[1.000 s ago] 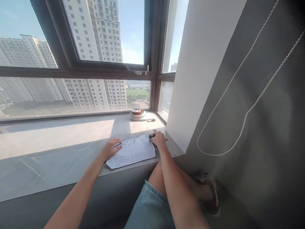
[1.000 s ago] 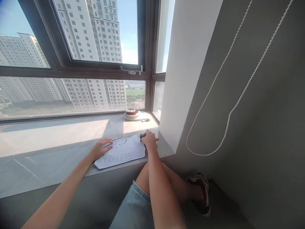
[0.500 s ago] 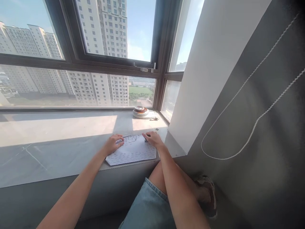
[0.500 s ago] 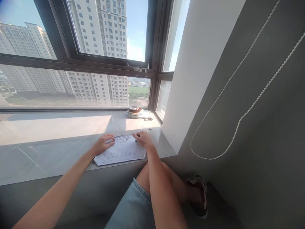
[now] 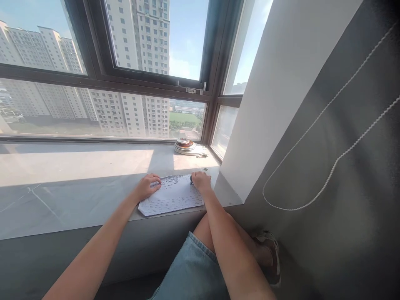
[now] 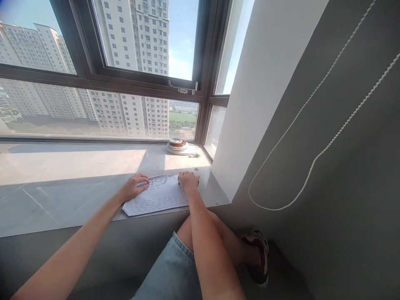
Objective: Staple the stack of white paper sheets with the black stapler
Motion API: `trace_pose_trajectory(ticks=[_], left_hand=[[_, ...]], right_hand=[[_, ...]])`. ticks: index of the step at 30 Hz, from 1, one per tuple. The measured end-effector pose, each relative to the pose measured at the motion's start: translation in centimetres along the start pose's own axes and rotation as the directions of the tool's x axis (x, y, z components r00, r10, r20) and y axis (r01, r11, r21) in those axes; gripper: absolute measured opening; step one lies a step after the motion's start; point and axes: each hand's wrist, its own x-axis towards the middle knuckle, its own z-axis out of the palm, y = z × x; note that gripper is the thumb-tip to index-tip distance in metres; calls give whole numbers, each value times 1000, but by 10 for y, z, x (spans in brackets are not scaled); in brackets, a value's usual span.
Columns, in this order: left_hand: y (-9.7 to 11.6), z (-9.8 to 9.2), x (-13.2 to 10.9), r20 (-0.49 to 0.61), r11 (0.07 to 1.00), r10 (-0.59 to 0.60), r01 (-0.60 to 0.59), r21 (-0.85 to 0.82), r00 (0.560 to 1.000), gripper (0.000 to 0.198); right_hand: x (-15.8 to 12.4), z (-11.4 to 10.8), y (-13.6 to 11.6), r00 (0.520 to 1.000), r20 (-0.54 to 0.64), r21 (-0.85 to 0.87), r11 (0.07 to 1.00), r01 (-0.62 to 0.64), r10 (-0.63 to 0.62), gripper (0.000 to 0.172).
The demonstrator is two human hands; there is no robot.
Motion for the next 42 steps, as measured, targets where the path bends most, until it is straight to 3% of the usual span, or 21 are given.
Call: trace_pose_trajectory(ticks=[10,42], left_hand=[[11,-6,-1,37,1000,-24,25,-9,999,27],[10,-6,-2,25,1000,-11,12,-15,1000,25]], right_hand=[[-2,0,-3,1000,25,-4,1000,7,-7,46],[-5,8,-14,1000,-25,-122,993,7,-10,48]])
